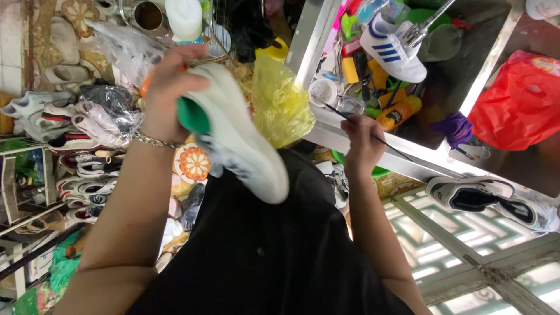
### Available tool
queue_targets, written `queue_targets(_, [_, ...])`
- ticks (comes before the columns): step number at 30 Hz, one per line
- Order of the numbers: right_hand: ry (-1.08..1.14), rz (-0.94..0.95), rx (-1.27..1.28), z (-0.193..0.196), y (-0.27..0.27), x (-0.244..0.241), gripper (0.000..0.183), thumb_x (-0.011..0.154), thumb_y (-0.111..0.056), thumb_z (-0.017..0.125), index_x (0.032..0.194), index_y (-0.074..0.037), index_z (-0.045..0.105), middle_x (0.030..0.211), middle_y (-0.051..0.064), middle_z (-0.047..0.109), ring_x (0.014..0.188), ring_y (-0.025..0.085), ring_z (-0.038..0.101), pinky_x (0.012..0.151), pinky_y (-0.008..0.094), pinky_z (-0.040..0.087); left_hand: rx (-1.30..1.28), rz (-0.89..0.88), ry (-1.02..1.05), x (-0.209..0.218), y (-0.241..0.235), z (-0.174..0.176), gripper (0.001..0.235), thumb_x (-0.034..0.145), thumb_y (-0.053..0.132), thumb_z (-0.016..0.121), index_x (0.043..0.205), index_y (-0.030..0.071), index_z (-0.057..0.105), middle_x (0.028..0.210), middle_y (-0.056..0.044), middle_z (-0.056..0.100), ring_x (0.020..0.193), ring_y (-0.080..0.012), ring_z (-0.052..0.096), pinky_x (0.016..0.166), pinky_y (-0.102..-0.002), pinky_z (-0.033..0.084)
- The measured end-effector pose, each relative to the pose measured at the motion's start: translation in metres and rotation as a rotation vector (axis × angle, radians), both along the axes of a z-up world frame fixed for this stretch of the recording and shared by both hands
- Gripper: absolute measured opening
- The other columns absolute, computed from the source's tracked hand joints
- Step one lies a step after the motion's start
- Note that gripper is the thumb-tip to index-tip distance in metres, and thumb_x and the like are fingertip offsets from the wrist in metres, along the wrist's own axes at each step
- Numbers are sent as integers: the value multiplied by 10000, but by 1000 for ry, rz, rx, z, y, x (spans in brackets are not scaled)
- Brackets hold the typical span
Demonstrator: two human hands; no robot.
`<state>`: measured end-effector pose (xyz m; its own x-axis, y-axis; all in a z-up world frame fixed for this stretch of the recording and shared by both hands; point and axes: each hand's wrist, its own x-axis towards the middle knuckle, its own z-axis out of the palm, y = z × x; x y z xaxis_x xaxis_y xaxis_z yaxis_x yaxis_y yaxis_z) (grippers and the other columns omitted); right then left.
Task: Applying white dye or cleaner to the soles and edges of sneakers using a brush
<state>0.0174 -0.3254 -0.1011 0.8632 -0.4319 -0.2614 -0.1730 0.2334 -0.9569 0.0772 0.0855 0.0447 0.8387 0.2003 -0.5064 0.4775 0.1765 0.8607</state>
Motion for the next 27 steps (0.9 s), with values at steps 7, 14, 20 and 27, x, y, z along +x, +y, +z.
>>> queue_targets(7, [-155, 98, -123, -75, 35, -11, 285, 1154, 45, 899, 1399, 63, 755, 1144, 203, 831, 990, 298, 922, 933, 441, 797, -267, 112, 152, -34, 30, -136, 620, 730, 215, 888, 1327, 49, 913, 1164, -163, 850, 1083, -284, 813, 1081, -425, 596])
queue_targets(14, [-221, 186, -273, -91, 64, -1, 260, 1136, 122, 887, 1364, 100, 764, 1111, 236, 838, 968, 323, 922, 902, 439, 788, -696, 14, 354, -32, -3, -230, 697, 897, 187, 793, 1587, 100, 837, 1296, -195, 901, 1137, -321, 865, 1216, -482, 632])
queue_targets(20, [-256, 294, -512, -75, 85, -5, 168, 1121, 144, 892, 1267, 92, 827, 1103, 234, 830, 966, 400, 940, 870, 477, 784, -817, -274, 280, -30, -12, -264, 770, 1062, 208, 630, 1826, 132, 684, 1695, -27, 738, 1479, -137, 650, 1433, -357, 418])
queue_targets(27, [-144, 245, -453, -105, 86, -15, 149, 1170, 70, 876, 1314, 57, 842, 1091, 219, 839, 995, 372, 936, 886, 471, 776, -815, -221, 447, -28, -9, -294, 754, 1045, 184, 653, 1791, 86, 712, 1637, -149, 816, 1392, -240, 718, 1397, -409, 474])
